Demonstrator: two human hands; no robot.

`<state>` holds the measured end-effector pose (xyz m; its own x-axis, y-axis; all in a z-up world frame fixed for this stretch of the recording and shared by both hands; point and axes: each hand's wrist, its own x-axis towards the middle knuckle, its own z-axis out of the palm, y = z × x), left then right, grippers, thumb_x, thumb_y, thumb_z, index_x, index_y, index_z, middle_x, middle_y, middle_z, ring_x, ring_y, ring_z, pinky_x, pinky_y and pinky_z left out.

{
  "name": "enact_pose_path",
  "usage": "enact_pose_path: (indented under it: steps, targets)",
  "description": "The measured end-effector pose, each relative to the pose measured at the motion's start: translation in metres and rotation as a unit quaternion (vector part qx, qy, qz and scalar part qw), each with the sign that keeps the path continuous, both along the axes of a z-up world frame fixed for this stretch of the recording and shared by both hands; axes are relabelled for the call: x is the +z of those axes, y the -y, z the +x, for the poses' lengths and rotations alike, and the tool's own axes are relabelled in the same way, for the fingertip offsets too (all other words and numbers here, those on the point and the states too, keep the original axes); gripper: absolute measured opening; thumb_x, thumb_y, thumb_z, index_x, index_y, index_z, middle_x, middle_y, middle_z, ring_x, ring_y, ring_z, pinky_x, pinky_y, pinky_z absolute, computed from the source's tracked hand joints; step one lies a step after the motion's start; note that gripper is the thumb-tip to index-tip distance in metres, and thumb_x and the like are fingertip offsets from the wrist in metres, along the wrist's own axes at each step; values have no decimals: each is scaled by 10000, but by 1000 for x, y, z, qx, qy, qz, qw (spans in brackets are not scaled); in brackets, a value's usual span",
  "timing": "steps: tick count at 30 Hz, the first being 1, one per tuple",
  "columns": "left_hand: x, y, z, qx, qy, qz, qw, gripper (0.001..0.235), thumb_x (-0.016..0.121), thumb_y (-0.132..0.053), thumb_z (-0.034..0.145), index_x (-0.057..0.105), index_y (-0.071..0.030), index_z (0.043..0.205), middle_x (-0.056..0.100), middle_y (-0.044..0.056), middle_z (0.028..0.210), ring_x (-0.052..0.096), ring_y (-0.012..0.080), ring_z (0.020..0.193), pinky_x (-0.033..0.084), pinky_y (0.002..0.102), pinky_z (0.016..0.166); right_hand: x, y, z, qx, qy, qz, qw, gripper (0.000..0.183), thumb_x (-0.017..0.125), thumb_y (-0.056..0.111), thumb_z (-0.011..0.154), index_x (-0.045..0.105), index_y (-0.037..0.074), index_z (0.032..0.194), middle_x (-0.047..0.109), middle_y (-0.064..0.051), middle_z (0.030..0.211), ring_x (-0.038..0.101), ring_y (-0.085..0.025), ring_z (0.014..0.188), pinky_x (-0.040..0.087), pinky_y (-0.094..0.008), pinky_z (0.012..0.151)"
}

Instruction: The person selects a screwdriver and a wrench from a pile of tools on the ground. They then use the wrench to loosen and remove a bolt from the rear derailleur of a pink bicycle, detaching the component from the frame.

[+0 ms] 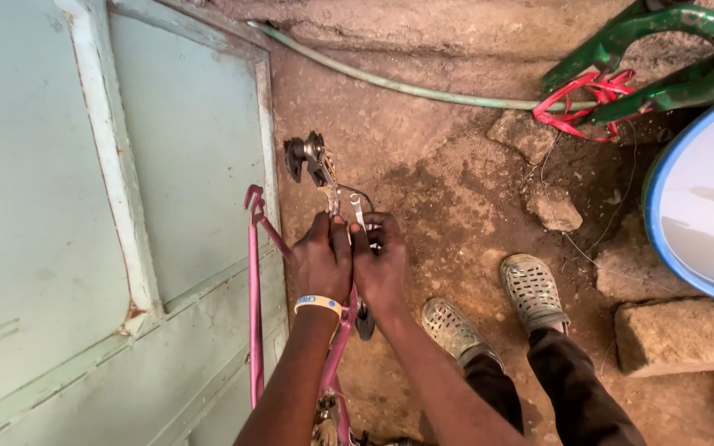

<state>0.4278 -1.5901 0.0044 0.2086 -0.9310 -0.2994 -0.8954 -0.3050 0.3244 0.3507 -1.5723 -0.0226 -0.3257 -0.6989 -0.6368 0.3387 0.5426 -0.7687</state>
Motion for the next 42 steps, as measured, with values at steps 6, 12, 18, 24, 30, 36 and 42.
enact_pose_path:
  steps: [6, 12, 18, 24, 30, 36, 42]
  targets:
    - [-18, -7, 12, 0, -20, -30, 999, 300, 431, -364, 1008, 666, -180, 987, 757, 181, 868, 726, 449, 833, 582, 565, 706, 16, 10, -14, 70, 9, 17, 997, 135, 625, 167, 1010, 731, 155, 1093, 689, -106, 689, 596, -170, 563, 473, -289, 482]
    - [-13, -12, 7, -2, -1, -87, 996, 258, 463, -317, 983, 649, -214, 1130, 758, 180, 994, 727, 452, 861, 579, 598, 729, -18, -3, 5, -56, 132, 85, 986, 188, 621, 134, 1002, 801, 122, 1057, 725, -127, 728, 572, -147, 540, 414, -222, 426]
    - [23, -27, -4, 17, -13, -79, 997, 294, 508, -315, 1007, 578, -184, 1261, 708, 135, 1154, 711, 416, 1029, 592, 576, 817, 9, -3, -12, -53, 223, 109, 967, 228, 613, 118, 976, 767, 86, 1141, 698, -138, 695, 555, -137, 470, 359, -177, 349]
    - [16, -81, 21, -50, 84, 133, 986, 294, 530, -117, 935, 383, -126, 1188, 681, 173, 708, 651, 455, 605, 506, 566, 529, 4, -6, -25, -38, 310, 136, 940, 302, 598, -47, 996, 741, 47, 1244, 742, -161, 885, 613, -161, 616, 458, -246, 424]
    - [0, -79, 18, 5, 103, 152, 983, 243, 437, -350, 1005, 454, -185, 1181, 729, 270, 908, 708, 536, 938, 562, 617, 852, -3, -1, -7, -68, 269, 89, 957, 241, 615, 128, 991, 708, 56, 1201, 666, -173, 679, 528, -139, 386, 349, -176, 287]
    - [-1, -81, 19, -6, 117, 138, 983, 212, 449, -367, 1009, 440, -193, 1129, 737, 248, 892, 726, 514, 895, 580, 600, 809, 3, 2, 2, -76, 311, 113, 941, 258, 594, 177, 1018, 709, 81, 1228, 629, -148, 654, 490, -147, 389, 356, -200, 293]
    - [-8, -84, 25, -11, 115, 129, 985, 241, 474, -349, 1000, 443, -176, 1165, 731, 264, 864, 725, 522, 870, 587, 602, 798, 20, 2, -2, -102, 331, 117, 931, 255, 585, 201, 1032, 692, 81, 1230, 573, -109, 627, 435, -112, 384, 321, -169, 302]
